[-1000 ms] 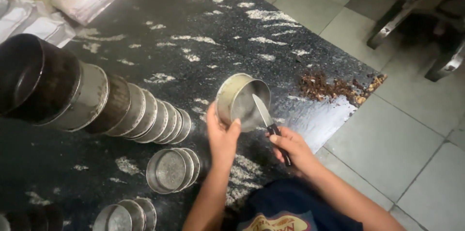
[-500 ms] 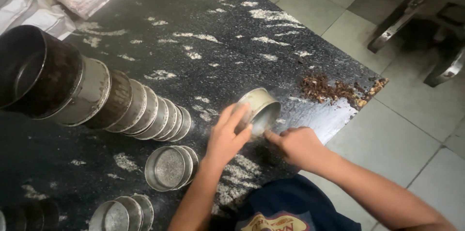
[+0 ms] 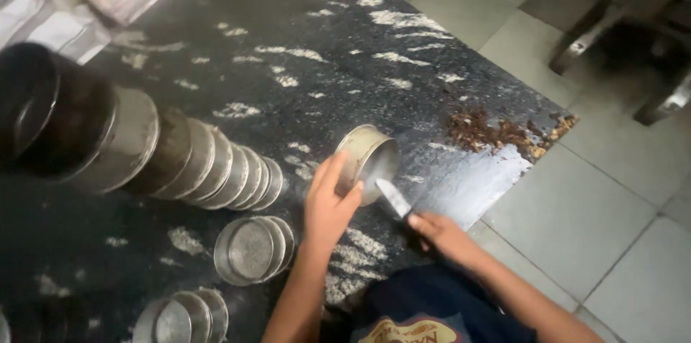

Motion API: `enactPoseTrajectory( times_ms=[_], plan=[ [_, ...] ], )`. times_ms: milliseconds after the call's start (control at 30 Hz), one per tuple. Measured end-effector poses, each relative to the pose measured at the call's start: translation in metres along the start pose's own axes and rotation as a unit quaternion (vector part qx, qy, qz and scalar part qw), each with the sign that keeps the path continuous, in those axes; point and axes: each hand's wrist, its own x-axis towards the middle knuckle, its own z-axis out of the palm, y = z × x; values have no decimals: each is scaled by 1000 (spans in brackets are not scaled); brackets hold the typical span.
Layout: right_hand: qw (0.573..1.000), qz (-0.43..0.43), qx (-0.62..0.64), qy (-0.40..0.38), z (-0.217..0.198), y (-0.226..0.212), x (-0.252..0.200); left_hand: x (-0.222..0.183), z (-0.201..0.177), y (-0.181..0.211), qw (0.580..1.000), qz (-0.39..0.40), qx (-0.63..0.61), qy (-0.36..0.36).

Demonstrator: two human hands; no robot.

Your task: Scraping and cleaning residues from circular metal baking molds using a knife.

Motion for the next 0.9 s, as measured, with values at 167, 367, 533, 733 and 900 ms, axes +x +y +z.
enactPoseTrajectory(
  times_ms=[167, 367, 533, 733, 900],
  plan=[
    [988, 126, -63, 63, -16, 34, 3, -7, 14, -4, 996, -14, 85, -16],
    [979, 126, -10, 158, -48, 23, 1, -63, 46, -67, 925, 241, 276, -98],
    [974, 120, 32, 189, -55, 26, -2, -50, 38, -50, 987, -97, 56, -113],
    [962, 64, 171, 204, -32, -16, -7, -39, 23, -87, 806, -219, -547, -46],
    [979, -61, 170, 91, -11, -51, -8, 1, 9, -5, 593, -124, -792, -74]
  ],
)
